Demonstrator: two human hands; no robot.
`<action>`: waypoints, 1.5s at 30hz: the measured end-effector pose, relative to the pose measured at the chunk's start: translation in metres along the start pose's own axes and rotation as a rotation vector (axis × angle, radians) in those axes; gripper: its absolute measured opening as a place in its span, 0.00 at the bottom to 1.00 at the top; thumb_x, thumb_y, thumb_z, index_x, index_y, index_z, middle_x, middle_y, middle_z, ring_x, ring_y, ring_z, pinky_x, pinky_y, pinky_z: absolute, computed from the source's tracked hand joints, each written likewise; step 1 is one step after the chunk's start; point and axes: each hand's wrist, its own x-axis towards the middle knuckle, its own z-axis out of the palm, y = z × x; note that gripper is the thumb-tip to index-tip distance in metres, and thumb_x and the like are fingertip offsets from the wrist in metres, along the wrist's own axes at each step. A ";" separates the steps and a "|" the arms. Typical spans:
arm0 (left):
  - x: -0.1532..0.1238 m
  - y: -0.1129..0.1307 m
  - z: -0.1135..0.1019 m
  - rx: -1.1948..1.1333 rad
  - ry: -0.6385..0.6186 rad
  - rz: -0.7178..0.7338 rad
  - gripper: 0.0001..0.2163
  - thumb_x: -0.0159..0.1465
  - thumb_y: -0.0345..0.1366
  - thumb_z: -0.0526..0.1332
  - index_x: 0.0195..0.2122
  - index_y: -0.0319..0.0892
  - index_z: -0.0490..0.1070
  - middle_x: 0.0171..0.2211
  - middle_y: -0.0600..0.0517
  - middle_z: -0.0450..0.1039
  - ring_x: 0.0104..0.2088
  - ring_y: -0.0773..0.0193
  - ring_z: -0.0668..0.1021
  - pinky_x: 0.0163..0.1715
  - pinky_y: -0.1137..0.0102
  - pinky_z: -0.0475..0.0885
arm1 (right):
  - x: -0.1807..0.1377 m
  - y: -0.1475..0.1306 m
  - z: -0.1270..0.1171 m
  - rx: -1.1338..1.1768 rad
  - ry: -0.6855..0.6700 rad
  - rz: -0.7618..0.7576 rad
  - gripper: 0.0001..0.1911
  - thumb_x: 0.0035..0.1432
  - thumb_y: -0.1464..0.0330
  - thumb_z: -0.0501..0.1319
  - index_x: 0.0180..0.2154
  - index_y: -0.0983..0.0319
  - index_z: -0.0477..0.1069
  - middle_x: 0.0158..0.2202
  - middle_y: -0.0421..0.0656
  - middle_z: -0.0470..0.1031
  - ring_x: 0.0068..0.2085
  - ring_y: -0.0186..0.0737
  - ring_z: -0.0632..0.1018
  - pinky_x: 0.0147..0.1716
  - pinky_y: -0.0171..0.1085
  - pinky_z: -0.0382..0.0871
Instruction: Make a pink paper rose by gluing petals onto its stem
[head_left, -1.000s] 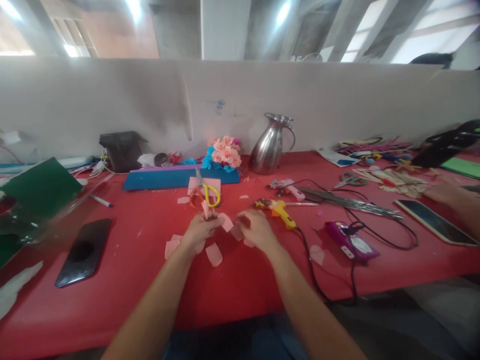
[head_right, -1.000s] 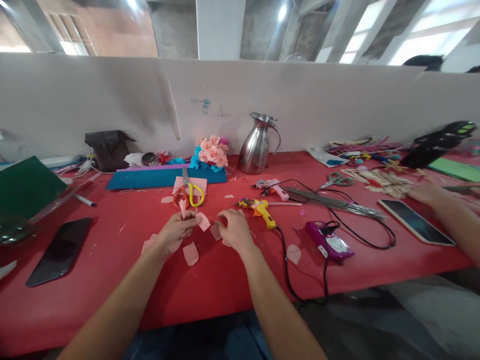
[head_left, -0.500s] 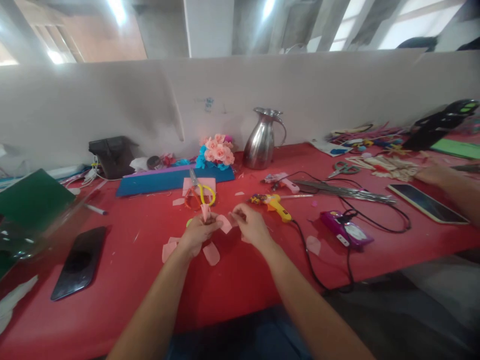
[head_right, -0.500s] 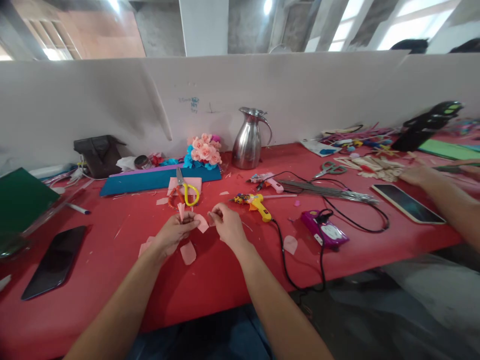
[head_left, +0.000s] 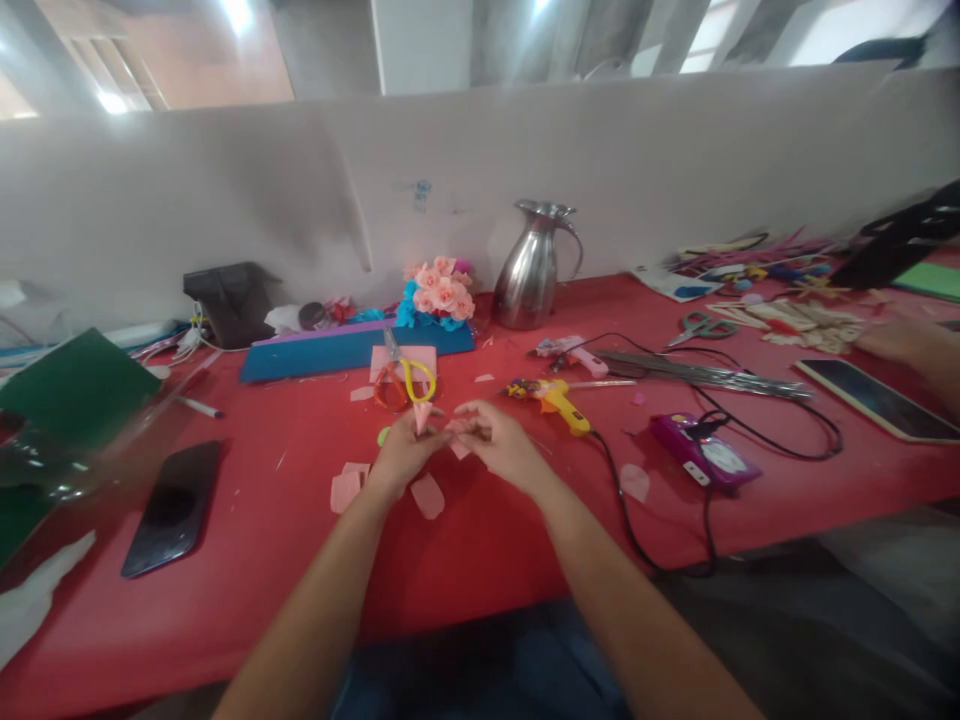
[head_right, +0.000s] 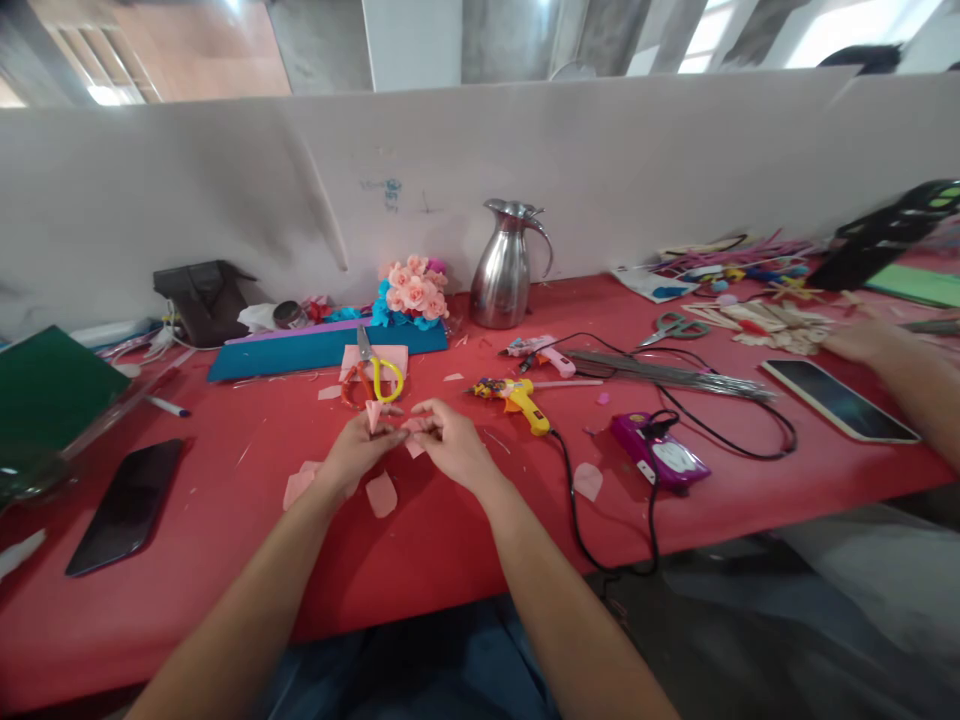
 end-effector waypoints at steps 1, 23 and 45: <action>0.001 0.001 -0.003 -0.014 0.049 0.015 0.16 0.48 0.35 0.65 0.39 0.40 0.69 0.22 0.55 0.69 0.23 0.70 0.70 0.24 0.76 0.61 | -0.001 0.001 -0.001 -0.073 0.001 0.011 0.13 0.52 0.71 0.56 0.43 0.59 0.63 0.30 0.38 0.73 0.30 0.33 0.74 0.32 0.34 0.66; 0.005 0.008 -0.024 -0.194 0.192 -0.038 0.09 0.49 0.37 0.64 0.28 0.38 0.70 0.21 0.56 0.66 0.16 0.77 0.58 0.16 0.76 0.52 | -0.024 -0.027 0.051 -0.904 -0.261 -0.279 0.07 0.50 0.78 0.52 0.28 0.64 0.67 0.30 0.47 0.69 0.34 0.41 0.66 0.35 0.38 0.55; 0.002 0.008 -0.028 0.045 -0.018 -0.243 0.05 0.54 0.33 0.58 0.23 0.39 0.66 0.17 0.57 0.64 0.16 0.74 0.63 0.19 0.76 0.57 | 0.009 -0.020 0.042 -0.454 -0.109 -0.045 0.06 0.51 0.76 0.49 0.25 0.60 0.56 0.27 0.40 0.66 0.30 0.36 0.66 0.31 0.34 0.55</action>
